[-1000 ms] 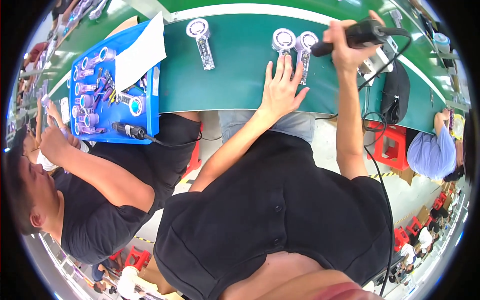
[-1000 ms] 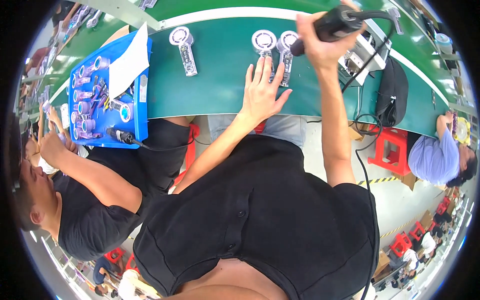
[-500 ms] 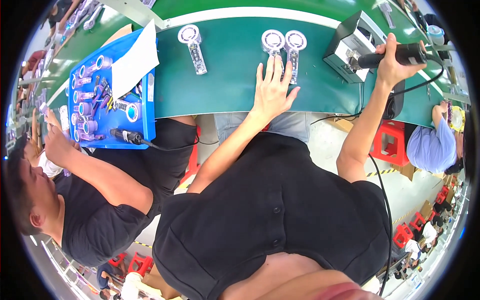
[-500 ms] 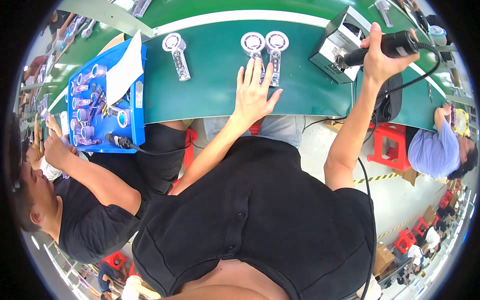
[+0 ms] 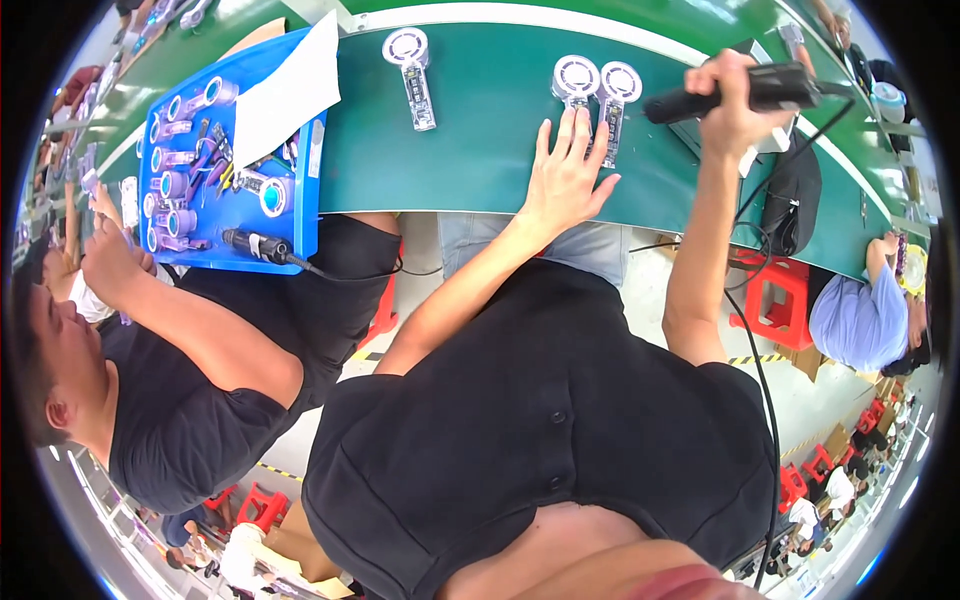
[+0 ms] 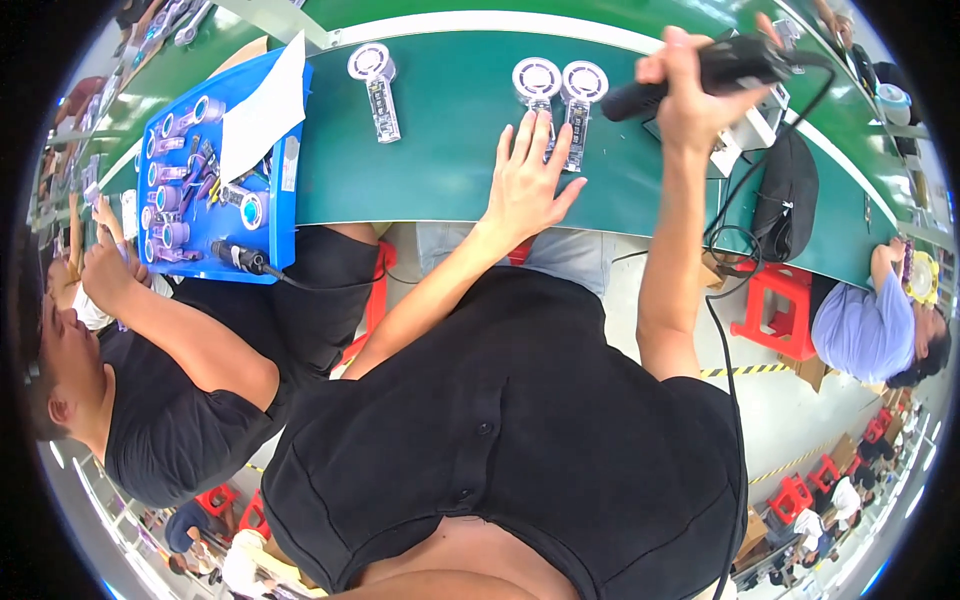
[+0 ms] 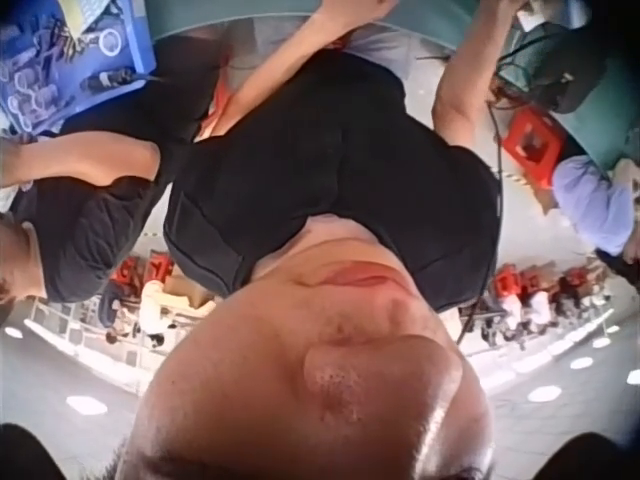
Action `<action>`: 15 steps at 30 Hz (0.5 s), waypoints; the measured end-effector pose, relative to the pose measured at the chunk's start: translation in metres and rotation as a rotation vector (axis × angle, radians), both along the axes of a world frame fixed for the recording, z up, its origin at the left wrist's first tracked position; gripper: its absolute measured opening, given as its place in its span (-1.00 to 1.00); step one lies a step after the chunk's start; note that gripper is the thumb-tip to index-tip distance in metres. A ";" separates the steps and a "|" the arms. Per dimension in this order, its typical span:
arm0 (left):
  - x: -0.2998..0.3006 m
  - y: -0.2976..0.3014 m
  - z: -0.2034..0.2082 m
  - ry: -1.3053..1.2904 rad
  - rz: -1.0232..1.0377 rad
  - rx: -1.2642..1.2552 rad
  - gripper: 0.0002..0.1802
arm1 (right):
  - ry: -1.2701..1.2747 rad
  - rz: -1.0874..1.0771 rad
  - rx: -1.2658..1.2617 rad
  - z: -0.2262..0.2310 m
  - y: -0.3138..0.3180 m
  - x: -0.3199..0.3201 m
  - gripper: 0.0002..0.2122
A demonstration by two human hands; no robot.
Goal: Assembling electronic components onto small devices using a handheld soldering or heat tool at a factory workstation.
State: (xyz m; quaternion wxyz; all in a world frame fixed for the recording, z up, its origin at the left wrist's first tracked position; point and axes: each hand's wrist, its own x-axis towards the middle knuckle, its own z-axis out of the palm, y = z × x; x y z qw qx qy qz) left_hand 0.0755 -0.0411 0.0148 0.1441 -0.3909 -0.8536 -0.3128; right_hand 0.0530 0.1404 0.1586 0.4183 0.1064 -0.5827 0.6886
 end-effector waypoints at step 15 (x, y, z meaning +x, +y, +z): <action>-0.002 -0.004 -0.001 -0.007 0.005 0.008 -0.21 | -0.066 0.004 0.200 -0.030 -0.044 -0.051 -0.37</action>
